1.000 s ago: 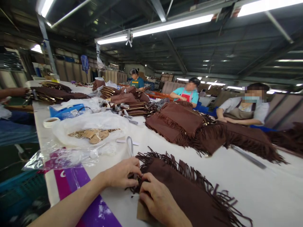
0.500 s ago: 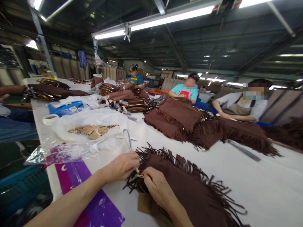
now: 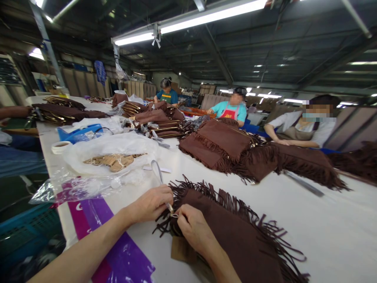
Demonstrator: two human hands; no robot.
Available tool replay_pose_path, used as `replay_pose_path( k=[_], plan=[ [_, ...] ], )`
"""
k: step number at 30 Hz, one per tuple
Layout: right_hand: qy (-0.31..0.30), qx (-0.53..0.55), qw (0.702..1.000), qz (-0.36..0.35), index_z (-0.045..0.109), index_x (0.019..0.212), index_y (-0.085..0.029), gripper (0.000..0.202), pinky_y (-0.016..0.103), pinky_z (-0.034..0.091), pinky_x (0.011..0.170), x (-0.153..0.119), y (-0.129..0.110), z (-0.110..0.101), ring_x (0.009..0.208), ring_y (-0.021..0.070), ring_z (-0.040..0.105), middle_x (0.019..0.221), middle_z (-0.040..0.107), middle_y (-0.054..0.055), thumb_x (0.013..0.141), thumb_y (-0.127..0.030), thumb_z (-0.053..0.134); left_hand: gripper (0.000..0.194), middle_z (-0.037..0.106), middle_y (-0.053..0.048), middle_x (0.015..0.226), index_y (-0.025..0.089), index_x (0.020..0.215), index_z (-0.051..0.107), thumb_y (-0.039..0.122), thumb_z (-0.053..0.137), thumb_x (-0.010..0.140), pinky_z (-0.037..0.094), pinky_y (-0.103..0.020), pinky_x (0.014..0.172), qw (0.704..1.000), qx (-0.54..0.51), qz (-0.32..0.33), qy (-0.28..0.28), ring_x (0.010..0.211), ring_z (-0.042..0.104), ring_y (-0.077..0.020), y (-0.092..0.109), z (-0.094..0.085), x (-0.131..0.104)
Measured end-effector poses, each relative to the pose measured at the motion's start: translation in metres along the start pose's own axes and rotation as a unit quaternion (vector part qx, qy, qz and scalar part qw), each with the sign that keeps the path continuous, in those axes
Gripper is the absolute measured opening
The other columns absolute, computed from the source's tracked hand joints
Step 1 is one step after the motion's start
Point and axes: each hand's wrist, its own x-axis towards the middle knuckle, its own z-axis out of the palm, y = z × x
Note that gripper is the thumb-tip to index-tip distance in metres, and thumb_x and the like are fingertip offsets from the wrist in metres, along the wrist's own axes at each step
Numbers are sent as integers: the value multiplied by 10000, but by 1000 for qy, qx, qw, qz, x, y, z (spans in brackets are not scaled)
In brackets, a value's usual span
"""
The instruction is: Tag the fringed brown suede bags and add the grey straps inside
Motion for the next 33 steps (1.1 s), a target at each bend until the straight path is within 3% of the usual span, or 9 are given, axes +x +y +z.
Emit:
replay_pose_path(
  k=[12,18,24,33],
  plan=[
    [-4,5,1000,-9,516,694,-197,190,264,388,667,1,5,3,717,175,534,745,579,15,804,-226,364,168,580,-38,854,182,776,551,29,486,799,436,-268,779,1000,0,1,19,887,528,-187,-2,2,2],
    [2,22,999,27,570,741,-190,237,272,381,653,2,7,1,708,183,530,749,598,20,795,-254,348,170,583,-32,843,182,770,548,26,487,805,430,-259,780,999,-15,-12,35,879,531,-181,-4,3,0],
    [12,4,1000,-11,433,641,-210,160,268,354,633,4,6,4,677,169,481,695,507,1,780,-247,362,164,590,-35,835,175,781,555,19,505,789,430,-257,779,998,-34,-12,44,862,534,-179,-5,4,1],
    [-29,77,997,-11,463,659,-206,170,250,372,659,4,17,-2,726,158,490,788,560,1,810,-230,390,168,583,-34,828,180,791,563,31,488,814,432,-259,796,997,-51,-11,55,872,530,-178,-8,6,2]
  ],
)
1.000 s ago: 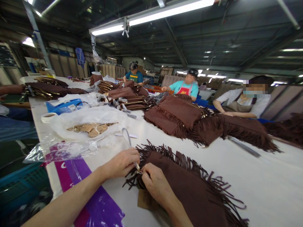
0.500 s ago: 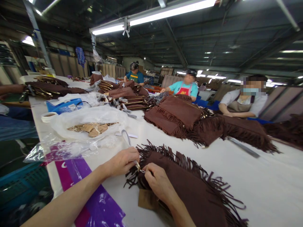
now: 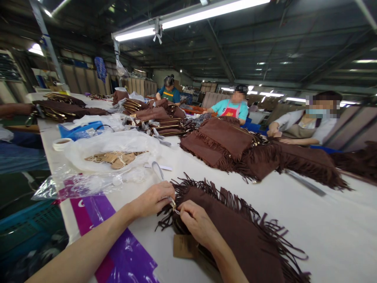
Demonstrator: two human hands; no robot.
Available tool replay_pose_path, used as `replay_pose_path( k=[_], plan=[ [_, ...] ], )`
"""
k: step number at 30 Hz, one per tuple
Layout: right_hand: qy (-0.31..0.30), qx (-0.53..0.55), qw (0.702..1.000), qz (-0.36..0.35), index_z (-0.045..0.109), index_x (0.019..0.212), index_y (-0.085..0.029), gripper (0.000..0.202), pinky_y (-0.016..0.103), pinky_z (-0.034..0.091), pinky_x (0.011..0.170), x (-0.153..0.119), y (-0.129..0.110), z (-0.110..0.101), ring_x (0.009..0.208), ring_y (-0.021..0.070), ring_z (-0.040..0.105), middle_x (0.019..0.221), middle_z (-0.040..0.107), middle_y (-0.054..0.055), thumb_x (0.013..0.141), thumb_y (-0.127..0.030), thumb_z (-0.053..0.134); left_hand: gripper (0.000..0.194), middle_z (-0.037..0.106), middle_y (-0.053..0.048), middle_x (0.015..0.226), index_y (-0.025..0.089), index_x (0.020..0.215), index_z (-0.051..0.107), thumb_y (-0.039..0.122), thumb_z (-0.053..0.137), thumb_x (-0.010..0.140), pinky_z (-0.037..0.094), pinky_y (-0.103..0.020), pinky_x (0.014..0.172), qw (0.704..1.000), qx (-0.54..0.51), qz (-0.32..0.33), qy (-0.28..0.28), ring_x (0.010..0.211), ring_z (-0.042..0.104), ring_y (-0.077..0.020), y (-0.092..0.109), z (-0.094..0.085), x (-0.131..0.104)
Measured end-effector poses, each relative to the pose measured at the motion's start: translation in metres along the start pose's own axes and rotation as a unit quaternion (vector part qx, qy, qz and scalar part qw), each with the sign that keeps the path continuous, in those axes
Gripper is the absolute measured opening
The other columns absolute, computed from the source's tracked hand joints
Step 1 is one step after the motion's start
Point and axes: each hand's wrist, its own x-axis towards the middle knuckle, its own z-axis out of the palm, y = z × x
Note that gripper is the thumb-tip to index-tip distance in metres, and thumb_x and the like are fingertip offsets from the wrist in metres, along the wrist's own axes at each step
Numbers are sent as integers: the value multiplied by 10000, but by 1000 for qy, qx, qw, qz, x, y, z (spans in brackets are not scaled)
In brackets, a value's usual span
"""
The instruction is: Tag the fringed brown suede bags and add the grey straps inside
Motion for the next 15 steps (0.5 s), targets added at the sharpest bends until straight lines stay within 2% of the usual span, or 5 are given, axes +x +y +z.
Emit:
replay_pose_path(
  k=[6,11,15],
  plan=[
    [25,-38,999,-3,470,649,-204,194,254,369,634,6,-3,4,680,158,481,702,508,-13,827,-254,412,169,590,-43,859,176,792,571,32,486,816,439,-261,798,1000,-12,2,-5,889,540,-179,1,4,2],
    [16,-54,998,-7,522,674,-203,192,260,377,638,4,-6,4,677,162,503,695,531,-14,852,-253,466,159,594,-50,881,173,794,585,37,504,801,441,-261,800,1000,-21,8,5,904,545,-181,0,8,2],
    [23,-105,994,-21,481,655,-203,206,274,367,634,5,-6,7,665,165,503,698,537,-9,855,-233,522,189,594,-37,865,184,797,594,18,509,766,437,-259,794,999,-31,13,3,899,538,-181,-3,15,4]
  ],
)
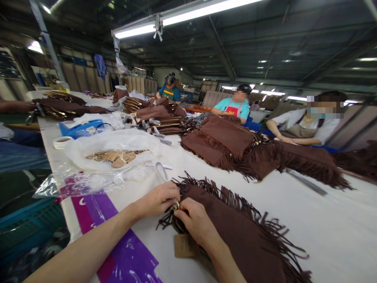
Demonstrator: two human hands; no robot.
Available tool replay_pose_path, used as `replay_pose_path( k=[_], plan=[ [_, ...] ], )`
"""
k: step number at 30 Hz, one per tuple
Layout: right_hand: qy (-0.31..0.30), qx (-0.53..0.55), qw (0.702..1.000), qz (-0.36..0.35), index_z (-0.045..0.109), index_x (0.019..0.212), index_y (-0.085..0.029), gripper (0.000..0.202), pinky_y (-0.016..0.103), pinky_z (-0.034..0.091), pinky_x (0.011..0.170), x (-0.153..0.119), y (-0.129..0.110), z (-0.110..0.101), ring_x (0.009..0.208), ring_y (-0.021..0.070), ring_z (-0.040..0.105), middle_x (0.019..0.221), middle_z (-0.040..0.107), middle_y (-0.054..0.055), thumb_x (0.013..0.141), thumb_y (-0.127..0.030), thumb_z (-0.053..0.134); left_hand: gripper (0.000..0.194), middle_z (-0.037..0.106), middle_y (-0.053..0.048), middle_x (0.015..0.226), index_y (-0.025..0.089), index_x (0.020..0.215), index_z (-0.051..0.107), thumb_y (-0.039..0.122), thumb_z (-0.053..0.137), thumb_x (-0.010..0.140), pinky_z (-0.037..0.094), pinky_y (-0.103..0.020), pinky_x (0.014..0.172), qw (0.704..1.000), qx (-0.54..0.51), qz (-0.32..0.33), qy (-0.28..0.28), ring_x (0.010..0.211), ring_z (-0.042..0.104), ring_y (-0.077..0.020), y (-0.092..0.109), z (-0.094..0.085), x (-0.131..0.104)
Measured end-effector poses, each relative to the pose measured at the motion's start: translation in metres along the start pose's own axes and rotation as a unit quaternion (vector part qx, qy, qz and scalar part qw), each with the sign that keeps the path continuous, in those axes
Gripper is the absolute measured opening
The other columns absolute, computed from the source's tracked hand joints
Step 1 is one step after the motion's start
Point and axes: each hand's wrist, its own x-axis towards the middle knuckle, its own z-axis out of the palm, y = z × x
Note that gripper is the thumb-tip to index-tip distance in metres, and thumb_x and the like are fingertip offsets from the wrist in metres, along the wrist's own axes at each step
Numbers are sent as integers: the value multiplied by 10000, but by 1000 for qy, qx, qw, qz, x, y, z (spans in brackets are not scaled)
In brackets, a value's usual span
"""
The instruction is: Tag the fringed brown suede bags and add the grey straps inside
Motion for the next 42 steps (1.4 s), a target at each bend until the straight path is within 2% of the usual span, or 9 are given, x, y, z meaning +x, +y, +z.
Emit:
replay_pose_path(
  k=[4,8,12,15,18,25,30,36,42],
  plan=[
    [20,-66,997,-36,471,695,-202,222,309,372,677,3,4,8,722,191,516,755,540,22,914,-229,448,212,594,-29,845,181,812,595,0,502,752,435,-271,827,999,-37,5,-5,885,537,-173,-2,1,2],
    [15,-43,999,-19,482,700,-202,252,301,385,669,5,9,10,720,187,517,761,545,22,938,-256,418,184,585,-62,1035,171,914,606,66,580,765,448,-287,862,993,-116,-5,16,975,544,-180,2,-16,0],
    [9,-16,1000,-1,467,657,-203,303,288,382,645,5,9,8,695,178,502,726,528,13,938,-301,411,112,617,-27,852,166,777,659,94,575,789,455,-249,770,992,-121,-26,-28,826,582,-153,3,-29,-8],
    [15,3,1000,0,457,645,-205,296,279,376,636,4,10,7,688,172,495,719,522,8,918,-312,421,214,664,-31,812,178,815,715,51,547,775,442,-245,753,996,-33,-48,-74,790,599,-156,0,-26,-13],
    [21,32,999,17,441,645,-210,298,266,366,610,4,12,7,669,164,483,700,498,-4,913,-340,422,265,687,-44,889,197,875,729,51,529,781,438,-248,771,996,13,-56,-74,839,608,-170,-2,-18,-14],
    [10,64,997,40,407,633,-217,328,260,337,530,5,16,8,583,150,439,648,436,-22,915,-382,388,196,680,-13,820,195,799,724,113,548,772,429,-226,743,989,-92,-108,-28,784,593,-160,-2,3,-9],
    [27,74,995,57,395,611,-218,348,251,334,511,4,17,8,535,136,438,598,430,-38,904,-407,407,118,576,23,639,149,601,635,83,548,647,368,-214,627,955,-230,-183,41,633,490,-120,-1,13,-5],
    [77,129,983,103,555,764,-204,254,242,367,518,0,14,1,487,143,498,510,483,-62,893,-406,471,82,561,17,602,136,606,600,205,558,619,376,-229,603,901,-352,-244,64,592,472,-118,-2,-9,-3],
    [143,96,985,11,627,868,-210,203,267,434,619,2,-3,5,636,165,564,832,621,24,915,-319,462,121,543,23,573,141,634,642,249,602,597,312,-217,536,861,-411,-277,114,538,413,-95,7,-16,1]
  ],
)
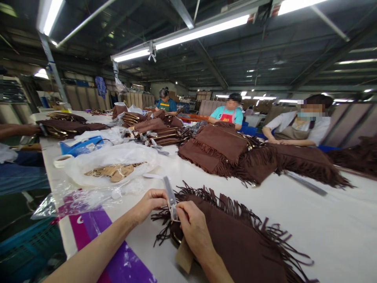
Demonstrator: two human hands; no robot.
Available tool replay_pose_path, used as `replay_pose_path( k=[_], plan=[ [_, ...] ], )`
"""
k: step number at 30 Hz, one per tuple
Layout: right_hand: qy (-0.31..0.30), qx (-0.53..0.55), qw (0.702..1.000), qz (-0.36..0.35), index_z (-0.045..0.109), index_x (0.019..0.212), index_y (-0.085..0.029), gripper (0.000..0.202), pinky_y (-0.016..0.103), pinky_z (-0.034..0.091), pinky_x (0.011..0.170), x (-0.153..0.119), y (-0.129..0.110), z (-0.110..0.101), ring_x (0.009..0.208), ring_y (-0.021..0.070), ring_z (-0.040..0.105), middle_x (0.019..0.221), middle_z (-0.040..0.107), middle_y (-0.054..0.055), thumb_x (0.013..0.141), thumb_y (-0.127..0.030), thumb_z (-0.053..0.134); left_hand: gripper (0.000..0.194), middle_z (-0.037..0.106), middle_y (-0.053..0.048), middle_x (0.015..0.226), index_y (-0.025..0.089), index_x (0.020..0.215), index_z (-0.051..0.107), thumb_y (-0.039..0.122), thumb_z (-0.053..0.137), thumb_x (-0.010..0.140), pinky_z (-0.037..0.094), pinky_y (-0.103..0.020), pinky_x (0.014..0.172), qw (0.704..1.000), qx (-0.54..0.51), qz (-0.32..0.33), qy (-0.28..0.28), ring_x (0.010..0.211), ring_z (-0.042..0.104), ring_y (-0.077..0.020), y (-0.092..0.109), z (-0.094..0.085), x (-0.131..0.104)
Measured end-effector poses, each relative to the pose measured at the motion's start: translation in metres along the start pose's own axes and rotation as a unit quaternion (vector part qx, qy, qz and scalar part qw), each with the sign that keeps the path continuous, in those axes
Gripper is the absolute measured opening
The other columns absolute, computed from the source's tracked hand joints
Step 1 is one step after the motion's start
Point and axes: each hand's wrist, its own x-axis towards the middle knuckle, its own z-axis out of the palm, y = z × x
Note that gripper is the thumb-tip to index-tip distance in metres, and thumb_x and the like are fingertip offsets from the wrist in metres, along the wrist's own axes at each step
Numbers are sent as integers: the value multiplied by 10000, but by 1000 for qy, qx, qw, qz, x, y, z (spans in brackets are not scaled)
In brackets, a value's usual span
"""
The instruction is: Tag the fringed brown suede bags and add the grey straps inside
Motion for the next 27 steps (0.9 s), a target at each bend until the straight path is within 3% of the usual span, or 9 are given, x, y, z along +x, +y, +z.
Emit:
replay_pose_path(
  k=[6,12,16,20,27],
  plan=[
    [-24,22,999,-24,627,723,-202,181,257,412,646,4,-4,10,721,178,558,763,596,11,864,-268,534,91,455,53,506,145,599,609,233,589,590,206,-213,479,1000,-16,-5,3,485,296,-68,-3,8,3],
    [-29,96,993,68,601,715,-191,244,249,362,538,6,5,9,538,138,461,592,495,-41,841,-391,539,149,420,71,488,146,679,609,293,611,652,210,-212,459,1000,8,-19,-1,463,310,-70,-7,8,4],
    [-11,146,979,139,587,730,-194,297,242,326,484,7,11,8,485,133,426,515,459,-59,821,-473,536,142,526,42,572,133,693,655,269,628,660,303,-213,521,995,79,-19,-54,544,408,-90,-12,10,3],
    [2,123,985,118,585,707,-196,284,250,340,505,6,12,10,516,146,457,531,477,-47,816,-450,521,130,565,30,591,127,662,670,245,616,665,348,-229,589,992,98,7,-79,581,442,-104,-19,13,4],
    [29,91,992,85,602,733,-194,249,266,360,549,4,9,11,558,161,489,570,499,-34,836,-399,506,137,441,58,503,145,543,555,240,581,638,265,-226,515,994,94,-4,-63,510,339,-82,-23,20,5]
  ],
)
